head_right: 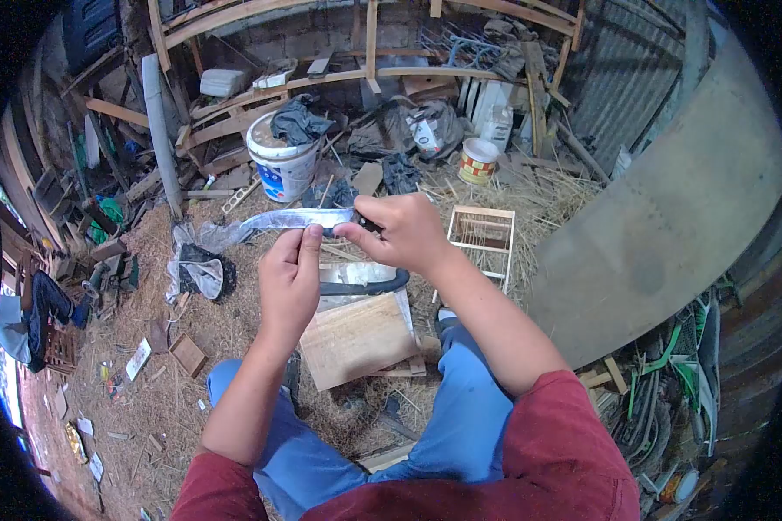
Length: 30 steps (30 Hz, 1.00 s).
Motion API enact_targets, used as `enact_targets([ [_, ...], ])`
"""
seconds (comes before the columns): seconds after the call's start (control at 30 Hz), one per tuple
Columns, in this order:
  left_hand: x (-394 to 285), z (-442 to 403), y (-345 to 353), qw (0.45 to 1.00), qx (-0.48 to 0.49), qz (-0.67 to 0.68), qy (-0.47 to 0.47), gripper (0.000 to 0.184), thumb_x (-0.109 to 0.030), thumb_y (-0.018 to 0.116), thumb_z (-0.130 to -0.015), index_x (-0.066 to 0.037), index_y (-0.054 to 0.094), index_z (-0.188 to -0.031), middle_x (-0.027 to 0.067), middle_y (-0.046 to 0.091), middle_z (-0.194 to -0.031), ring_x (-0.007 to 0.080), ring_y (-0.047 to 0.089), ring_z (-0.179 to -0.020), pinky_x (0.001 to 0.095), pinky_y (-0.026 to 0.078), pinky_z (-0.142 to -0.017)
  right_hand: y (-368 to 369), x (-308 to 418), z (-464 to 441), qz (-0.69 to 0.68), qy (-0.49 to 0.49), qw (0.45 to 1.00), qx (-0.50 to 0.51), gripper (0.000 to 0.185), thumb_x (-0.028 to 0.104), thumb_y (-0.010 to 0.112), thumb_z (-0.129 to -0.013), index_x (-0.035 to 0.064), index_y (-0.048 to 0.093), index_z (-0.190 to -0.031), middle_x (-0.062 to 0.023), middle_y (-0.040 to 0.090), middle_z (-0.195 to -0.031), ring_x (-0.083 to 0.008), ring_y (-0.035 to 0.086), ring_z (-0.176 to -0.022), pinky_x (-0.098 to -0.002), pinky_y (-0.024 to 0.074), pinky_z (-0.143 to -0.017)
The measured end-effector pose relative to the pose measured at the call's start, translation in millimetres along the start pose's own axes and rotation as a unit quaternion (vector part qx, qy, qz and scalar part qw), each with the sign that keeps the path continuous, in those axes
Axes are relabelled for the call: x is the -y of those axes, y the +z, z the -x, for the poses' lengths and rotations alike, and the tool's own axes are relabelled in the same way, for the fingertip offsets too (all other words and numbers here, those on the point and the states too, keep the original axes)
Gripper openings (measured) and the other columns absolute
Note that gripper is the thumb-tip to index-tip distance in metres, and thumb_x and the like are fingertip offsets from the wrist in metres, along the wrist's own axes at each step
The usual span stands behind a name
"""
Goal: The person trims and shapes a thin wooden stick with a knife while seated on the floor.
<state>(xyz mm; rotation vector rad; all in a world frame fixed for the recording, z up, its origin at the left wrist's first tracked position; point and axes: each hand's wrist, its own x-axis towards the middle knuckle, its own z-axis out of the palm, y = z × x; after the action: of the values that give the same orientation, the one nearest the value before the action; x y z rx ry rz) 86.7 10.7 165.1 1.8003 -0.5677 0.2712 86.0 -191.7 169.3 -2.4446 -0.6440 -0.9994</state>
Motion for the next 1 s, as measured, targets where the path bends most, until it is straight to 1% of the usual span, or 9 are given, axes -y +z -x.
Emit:
enact_targets([
  [0.07,-4,-1,-1,1.0,-0.01,-0.003,0.014,0.027,-0.021,0.057,-0.104,0.002,0.065,-0.094,0.0128,0.057,-0.063,0.0226,0.052,-0.054,0.0375,0.042,-0.055,0,0,0,-0.014,-0.004,1.0,-0.004,0.046,0.039,0.072,-0.091,0.0048,0.051,-0.069,-0.0139,0.048,-0.055,-0.034,0.054,-0.049,-0.0408,0.0385,-0.046],
  [0.27,4,1,-3,0.993,-0.01,-0.011,0.115,0.02,-0.015,0.057,-0.101,0.003,0.065,-0.096,0.0191,0.062,-0.075,0.0343,0.062,-0.065,0.0414,0.047,-0.063,4,-2,2,-0.039,-0.01,0.999,0.032,0.046,0.039,0.071,-0.092,0.0043,0.051,-0.07,-0.0154,0.048,-0.056,-0.0357,0.054,-0.05,-0.0411,0.0386,-0.046],
  [0.5,17,-5,-5,0.997,0.021,-0.004,0.071,0.013,-0.006,0.055,-0.098,0.004,0.064,-0.096,0.0219,0.062,-0.079,0.0408,0.062,-0.071,0.043,0.048,-0.065,3,-1,3,-0.029,0.009,0.999,0.042,0.046,0.039,0.069,-0.094,0.0044,0.051,-0.07,-0.015,0.052,-0.058,-0.0362,0.055,-0.052,-0.042,0.0394,-0.047],
  [0.6,12,-5,-4,0.994,0.006,-0.037,0.103,0.013,-0.007,0.056,-0.099,0.003,0.064,-0.097,0.0186,0.062,-0.074,0.0321,0.061,-0.062,0.0393,0.046,-0.06,1,-3,3,-0.023,0.007,0.999,0.038,0.044,0.039,0.068,-0.095,0.004,0.055,-0.073,-0.0142,0.054,-0.059,-0.033,0.054,-0.05,-0.0404,0.0396,-0.048],
  [0.67,6,-5,1,0.998,-0.031,0.007,0.055,0.014,-0.009,0.056,-0.101,0.001,0.066,-0.098,0.011,0.059,-0.066,0.016,0.054,-0.054,0.0323,0.041,-0.053,-2,-11,1,-0.017,0.013,0.999,0.026,0.043,0.039,0.067,-0.096,0.0036,0.057,-0.075,-0.0137,0.054,-0.059,-0.0296,0.052,-0.049,-0.0389,0.0395,-0.048],
  [0.73,1,-4,0,0.999,-0.028,0.016,0.041,0.014,-0.009,0.057,-0.101,0.0,0.066,-0.098,0.0073,0.057,-0.064,0.0103,0.049,-0.054,0.0295,0.038,-0.051,-5,-32,-2,-0.019,0.208,0.977,-0.033,0.047,0.048,0.064,-0.096,0.0056,0.062,-0.076,-0.017,0.06,-0.062,-0.0355,0.06,-0.053,-0.0414,0.0421,-0.048],
  [0.77,-1,-2,1,0.999,-0.026,0.025,0.026,0.014,-0.01,0.057,-0.102,-0.001,0.067,-0.099,0.0035,0.054,-0.062,0.0046,0.044,-0.054,0.0267,0.035,-0.05,-4,-35,1,-0.018,0.209,0.977,-0.031,0.047,0.048,0.064,-0.096,0.0056,0.062,-0.076,-0.017,0.06,-0.062,-0.0355,0.06,-0.053,-0.0414,0.0421,-0.048],
  [0.9,20,-6,7,0.997,-0.007,0.071,0.018,0.015,-0.01,0.056,-0.103,-0.001,0.068,-0.104,-0.0008,0.056,-0.067,0.0022,0.044,-0.06,0.0251,0.035,-0.052,1,-16,1,-0.098,0.212,0.971,-0.056,0.048,0.048,0.064,-0.096,0.0042,0.062,-0.077,-0.0177,0.06,-0.061,-0.0369,0.06,-0.053,-0.042,0.0421,-0.048],
  [1.0,19,-4,10,0.984,-0.014,0.175,-0.033,0.016,-0.01,0.057,-0.102,0.002,0.067,-0.106,-0.0012,0.059,-0.073,0.0024,0.046,-0.065,0.0244,0.038,-0.056,11,-4,5,-0.027,0.085,0.995,0.049,0.049,0.05,0.064,-0.095,0.0065,0.058,-0.073,-0.0172,0.059,-0.061,-0.0393,0.062,-0.057,-0.0448,0.0449,-0.049],
])
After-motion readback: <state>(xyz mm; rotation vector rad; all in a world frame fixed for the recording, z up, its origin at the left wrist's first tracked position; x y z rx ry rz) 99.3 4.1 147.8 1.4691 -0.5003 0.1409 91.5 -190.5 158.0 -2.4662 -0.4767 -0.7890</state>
